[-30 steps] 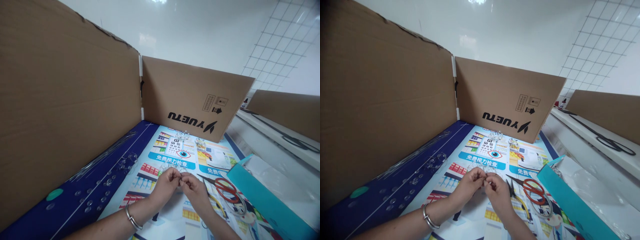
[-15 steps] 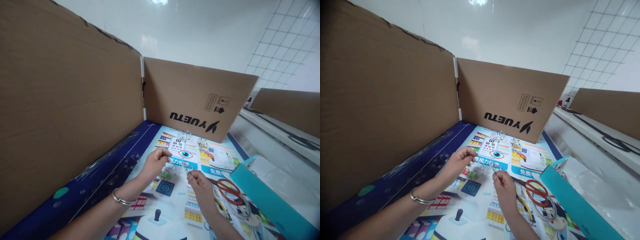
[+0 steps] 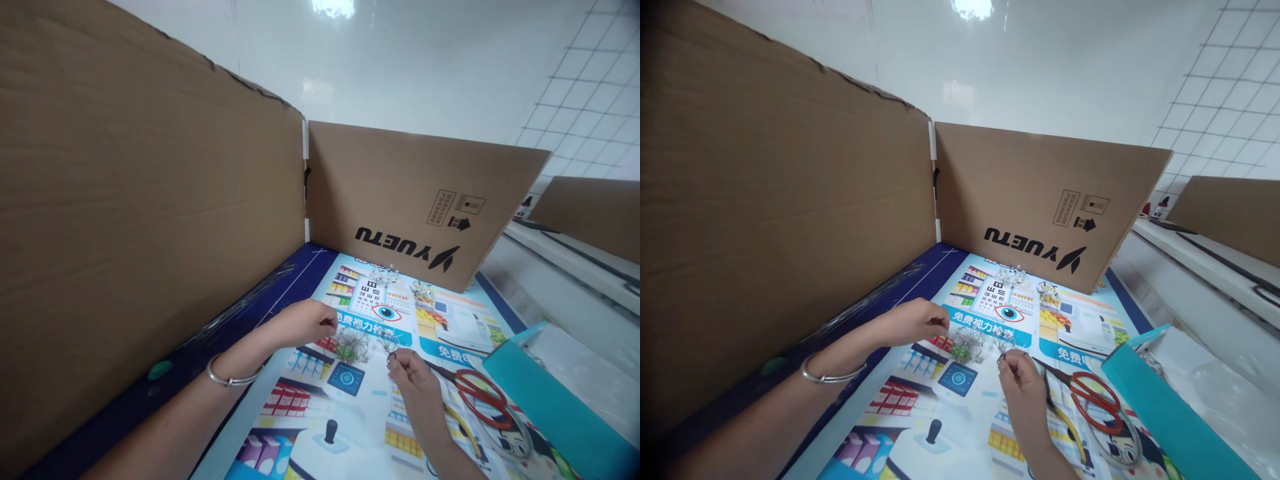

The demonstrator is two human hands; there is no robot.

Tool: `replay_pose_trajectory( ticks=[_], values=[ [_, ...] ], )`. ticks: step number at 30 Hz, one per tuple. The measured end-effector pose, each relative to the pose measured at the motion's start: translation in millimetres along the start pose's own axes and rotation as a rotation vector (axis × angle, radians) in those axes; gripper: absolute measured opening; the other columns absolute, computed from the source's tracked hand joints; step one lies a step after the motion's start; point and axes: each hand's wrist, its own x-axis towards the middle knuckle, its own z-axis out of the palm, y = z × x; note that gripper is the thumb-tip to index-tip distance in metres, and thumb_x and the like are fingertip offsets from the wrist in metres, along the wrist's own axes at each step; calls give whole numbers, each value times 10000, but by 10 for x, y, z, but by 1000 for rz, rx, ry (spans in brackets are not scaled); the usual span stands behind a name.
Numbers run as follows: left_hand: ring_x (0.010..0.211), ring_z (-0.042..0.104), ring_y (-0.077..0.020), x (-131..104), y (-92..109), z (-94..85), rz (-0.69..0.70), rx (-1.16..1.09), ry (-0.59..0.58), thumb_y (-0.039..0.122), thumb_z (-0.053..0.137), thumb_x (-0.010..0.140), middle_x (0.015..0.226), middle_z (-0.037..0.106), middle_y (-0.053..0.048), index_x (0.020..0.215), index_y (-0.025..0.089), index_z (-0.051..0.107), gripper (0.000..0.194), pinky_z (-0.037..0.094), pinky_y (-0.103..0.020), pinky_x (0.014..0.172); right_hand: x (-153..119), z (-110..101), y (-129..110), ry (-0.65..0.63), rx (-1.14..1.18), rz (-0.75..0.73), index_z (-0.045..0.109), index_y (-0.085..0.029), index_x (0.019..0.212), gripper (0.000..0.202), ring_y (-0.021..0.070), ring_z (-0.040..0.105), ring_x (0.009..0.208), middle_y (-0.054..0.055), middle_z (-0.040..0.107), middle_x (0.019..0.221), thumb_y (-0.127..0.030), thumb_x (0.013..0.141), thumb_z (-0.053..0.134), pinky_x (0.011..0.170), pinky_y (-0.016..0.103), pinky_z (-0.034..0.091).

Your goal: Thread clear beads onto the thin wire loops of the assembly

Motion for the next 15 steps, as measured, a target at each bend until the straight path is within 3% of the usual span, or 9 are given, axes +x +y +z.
replay_pose_trajectory(
  ticks=[4,9,15],
  values=[
    [576,530,-140,43,-27,86,-19,16,70,197,569,658,669,630,-6,739,210,675,134,316,-198,503,-6,4,4,-3,19,25,586,-198,750,152,175,488,785,44,550,896,-350,745,592,686,298,433],
    [868,554,-171,70,-27,143,270,-15,-41,52,484,672,955,614,-33,909,228,666,347,394,-233,773,-8,2,-5,-1,16,17,585,-199,729,146,168,488,770,38,551,884,-344,741,599,668,288,431],
    [805,575,-168,93,-128,218,227,44,3,141,542,708,878,627,-28,802,222,692,195,400,-226,740,-8,12,-19,12,51,32,591,-195,722,161,169,492,766,40,563,894,-354,725,617,659,283,434]
  ],
)
